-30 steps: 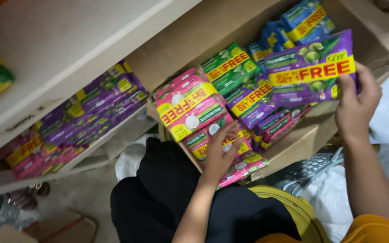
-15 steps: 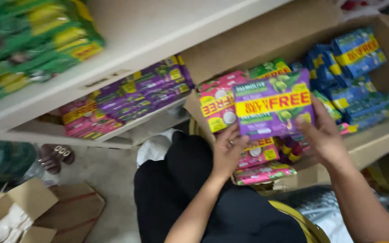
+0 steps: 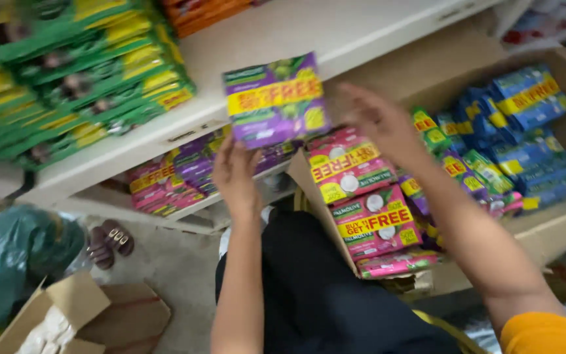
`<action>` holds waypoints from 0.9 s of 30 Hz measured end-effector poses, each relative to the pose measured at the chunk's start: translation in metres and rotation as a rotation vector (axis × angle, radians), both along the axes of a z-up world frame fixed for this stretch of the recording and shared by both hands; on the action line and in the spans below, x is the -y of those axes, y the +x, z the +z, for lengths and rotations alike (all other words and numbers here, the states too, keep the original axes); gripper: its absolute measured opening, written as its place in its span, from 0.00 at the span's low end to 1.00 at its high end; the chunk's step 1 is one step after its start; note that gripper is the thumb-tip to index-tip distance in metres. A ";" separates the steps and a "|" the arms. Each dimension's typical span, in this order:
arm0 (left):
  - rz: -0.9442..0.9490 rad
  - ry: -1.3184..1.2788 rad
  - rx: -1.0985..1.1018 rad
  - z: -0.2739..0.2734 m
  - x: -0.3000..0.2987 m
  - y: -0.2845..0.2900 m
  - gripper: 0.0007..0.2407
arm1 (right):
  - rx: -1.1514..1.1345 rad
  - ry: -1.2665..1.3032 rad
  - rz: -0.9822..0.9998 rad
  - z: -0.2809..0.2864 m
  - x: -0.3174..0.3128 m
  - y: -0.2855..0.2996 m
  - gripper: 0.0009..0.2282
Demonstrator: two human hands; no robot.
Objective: Organizing and stocking bars of soap and shampoo packets on retail shelves.
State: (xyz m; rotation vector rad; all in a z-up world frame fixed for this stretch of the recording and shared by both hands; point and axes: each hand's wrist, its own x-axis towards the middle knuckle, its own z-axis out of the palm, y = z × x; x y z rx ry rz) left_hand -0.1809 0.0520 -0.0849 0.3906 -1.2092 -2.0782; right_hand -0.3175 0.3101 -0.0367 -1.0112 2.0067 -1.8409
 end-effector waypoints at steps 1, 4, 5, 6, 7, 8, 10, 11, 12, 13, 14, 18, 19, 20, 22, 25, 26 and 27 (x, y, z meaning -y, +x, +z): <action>-0.021 0.005 0.004 -0.004 0.003 0.002 0.16 | 0.004 0.005 -0.021 -0.010 -0.025 -0.012 0.26; 0.011 0.117 0.036 -0.018 0.000 0.008 0.14 | -0.388 0.187 -0.481 -0.045 -0.108 -0.036 0.13; -0.004 0.133 0.047 -0.021 -0.003 0.008 0.14 | -0.405 0.392 -0.523 -0.061 -0.136 -0.039 0.11; -0.015 0.144 0.057 -0.021 -0.005 0.009 0.14 | -0.420 0.592 -0.558 -0.077 -0.162 -0.043 0.13; -0.021 0.153 0.060 -0.020 -0.010 0.009 0.14 | -0.418 0.603 -0.561 -0.093 -0.179 -0.043 0.13; -0.048 0.189 0.049 -0.019 -0.014 0.009 0.14 | -0.308 0.795 -0.486 -0.111 -0.195 -0.042 0.16; -0.083 0.229 0.040 -0.017 -0.023 0.009 0.14 | -0.188 0.985 -0.411 -0.135 -0.217 -0.038 0.19; -0.096 0.252 0.036 -0.016 -0.027 0.009 0.14 | -0.129 1.170 -0.373 -0.142 -0.222 -0.034 0.24; -0.106 0.273 0.030 -0.015 -0.030 0.009 0.14 | -0.069 1.349 -0.329 -0.148 -0.226 -0.032 0.29; -0.112 0.273 0.032 -0.012 -0.034 0.009 0.14 | -0.065 1.350 -0.334 -0.146 -0.226 -0.027 0.29; -0.108 0.290 0.009 -0.009 -0.037 0.010 0.15 | -0.001 1.313 -0.390 -0.144 -0.224 -0.024 0.30; -0.054 0.328 -0.065 0.001 -0.037 0.010 0.16 | 0.230 0.955 -0.445 -0.144 -0.238 -0.022 0.26; -0.040 0.325 -0.074 0.002 -0.034 0.007 0.16 | 0.217 0.952 -0.434 -0.145 -0.242 -0.020 0.26; -0.034 0.324 -0.091 0.003 -0.029 0.006 0.16 | 0.215 0.820 -0.507 -0.149 -0.245 -0.016 0.26; -0.010 0.319 -0.115 0.008 -0.020 0.000 0.16 | 0.205 0.683 -0.560 -0.117 -0.234 0.001 0.29; 0.056 0.319 -0.138 0.016 -0.004 -0.014 0.18 | -0.064 0.698 -0.707 -0.020 -0.193 0.035 0.24; 0.076 0.289 -0.132 0.017 0.002 -0.021 0.19 | -0.406 0.686 -0.741 0.008 -0.179 0.038 0.25; 0.097 0.260 -0.126 0.017 0.009 -0.027 0.20 | -0.750 0.655 -0.753 0.036 -0.164 0.042 0.26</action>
